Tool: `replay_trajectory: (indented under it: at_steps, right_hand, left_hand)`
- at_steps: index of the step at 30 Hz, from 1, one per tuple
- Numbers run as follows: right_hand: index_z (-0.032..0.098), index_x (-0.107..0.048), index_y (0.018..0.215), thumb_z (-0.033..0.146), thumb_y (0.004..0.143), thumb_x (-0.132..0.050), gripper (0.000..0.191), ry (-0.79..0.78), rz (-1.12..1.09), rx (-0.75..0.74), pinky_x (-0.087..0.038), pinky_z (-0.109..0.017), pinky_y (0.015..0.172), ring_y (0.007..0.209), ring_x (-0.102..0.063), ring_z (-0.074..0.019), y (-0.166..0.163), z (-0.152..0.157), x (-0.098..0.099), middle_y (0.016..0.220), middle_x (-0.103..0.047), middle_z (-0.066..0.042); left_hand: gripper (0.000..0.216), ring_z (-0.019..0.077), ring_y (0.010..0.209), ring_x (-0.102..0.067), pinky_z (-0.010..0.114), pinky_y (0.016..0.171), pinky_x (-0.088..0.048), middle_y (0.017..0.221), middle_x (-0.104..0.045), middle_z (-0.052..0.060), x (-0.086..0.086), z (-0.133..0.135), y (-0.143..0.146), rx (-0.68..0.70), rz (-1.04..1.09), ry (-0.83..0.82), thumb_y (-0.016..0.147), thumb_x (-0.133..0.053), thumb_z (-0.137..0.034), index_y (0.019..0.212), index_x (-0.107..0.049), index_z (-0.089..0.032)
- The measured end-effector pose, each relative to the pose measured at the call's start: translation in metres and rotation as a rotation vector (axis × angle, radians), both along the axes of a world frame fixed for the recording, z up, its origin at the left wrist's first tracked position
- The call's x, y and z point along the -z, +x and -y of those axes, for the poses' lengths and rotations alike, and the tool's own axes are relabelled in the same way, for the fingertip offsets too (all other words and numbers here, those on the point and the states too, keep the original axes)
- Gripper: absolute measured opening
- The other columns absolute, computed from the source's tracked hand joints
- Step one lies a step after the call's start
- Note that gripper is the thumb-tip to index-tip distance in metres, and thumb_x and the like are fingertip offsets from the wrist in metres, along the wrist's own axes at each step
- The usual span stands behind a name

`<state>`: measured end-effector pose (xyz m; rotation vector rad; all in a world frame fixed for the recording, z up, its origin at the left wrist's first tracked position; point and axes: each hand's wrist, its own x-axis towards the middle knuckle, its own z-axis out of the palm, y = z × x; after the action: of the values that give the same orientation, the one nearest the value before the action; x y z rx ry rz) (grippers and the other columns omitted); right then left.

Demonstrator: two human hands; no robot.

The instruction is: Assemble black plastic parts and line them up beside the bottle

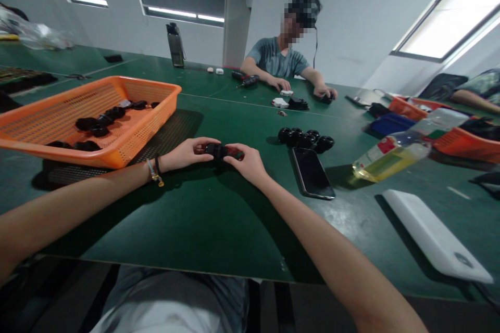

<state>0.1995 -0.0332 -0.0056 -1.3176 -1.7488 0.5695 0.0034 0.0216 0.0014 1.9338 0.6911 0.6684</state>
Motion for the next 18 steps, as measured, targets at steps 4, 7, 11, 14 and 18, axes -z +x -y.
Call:
replay_trajectory:
  at_steps: [4,7,11,14,18]
  right_hand:
    - [0.018,-0.067,0.095,0.019,0.068,-0.064,0.027,-0.001,0.0,0.001,-0.047,-0.028,0.062,0.074,-0.063,-0.0159,0.0005,0.0006,0.0001,0.084,-0.07,-0.004]
    - [0.019,-0.067,0.096,0.018,0.066,-0.066,0.03,0.014,0.006,-0.001,-0.048,-0.028,0.063,0.077,-0.063,-0.0163,0.0014,0.0007,0.0008,0.087,-0.07,-0.004]
    - [0.02,-0.068,0.093,0.018,0.065,-0.066,0.028,0.036,0.02,0.008,-0.047,-0.029,0.063,0.078,-0.062,-0.0166,0.002,0.0,0.0015,0.088,-0.07,-0.004]
    - [0.019,-0.068,0.093,0.018,0.065,-0.066,0.029,0.031,0.013,0.013,-0.047,-0.028,0.062,0.077,-0.062,-0.0166,0.0014,-0.0002,0.0015,0.087,-0.069,-0.004]
    - [0.019,-0.065,0.096,0.018,0.064,-0.065,0.032,0.031,-0.015,0.0,-0.047,-0.028,0.062,0.077,-0.062,-0.0165,0.0002,0.0008,0.0007,0.085,-0.069,-0.003]
  left_hand:
    - [0.052,0.0215,0.099,-0.059,0.039,0.089,-0.045,0.11,-0.062,0.01,-0.0007,0.0005,0.0004,-0.008,-0.014,-0.001,0.068,-0.064,-0.031,0.115,-0.053,-0.012]
    - [0.052,0.0216,0.099,-0.059,0.04,0.09,-0.045,0.111,-0.062,0.01,-0.0008,0.0007,0.0005,-0.011,-0.015,0.005,0.068,-0.064,-0.03,0.115,-0.053,-0.012]
    - [0.052,0.0223,0.101,-0.058,0.04,0.091,-0.044,0.113,-0.061,0.011,-0.0003,0.0006,0.0005,-0.007,-0.016,0.007,0.068,-0.064,-0.03,0.115,-0.053,-0.012]
    - [0.053,0.0225,0.101,-0.058,0.04,0.091,-0.044,0.113,-0.061,0.011,0.0003,0.0004,0.0006,-0.006,-0.008,-0.002,0.068,-0.064,-0.03,0.116,-0.053,-0.012]
    - [0.054,0.0224,0.101,-0.059,0.04,0.091,-0.044,0.113,-0.061,0.012,0.0007,0.0002,0.0008,0.004,0.002,-0.008,0.067,-0.065,-0.031,0.116,-0.053,-0.012]
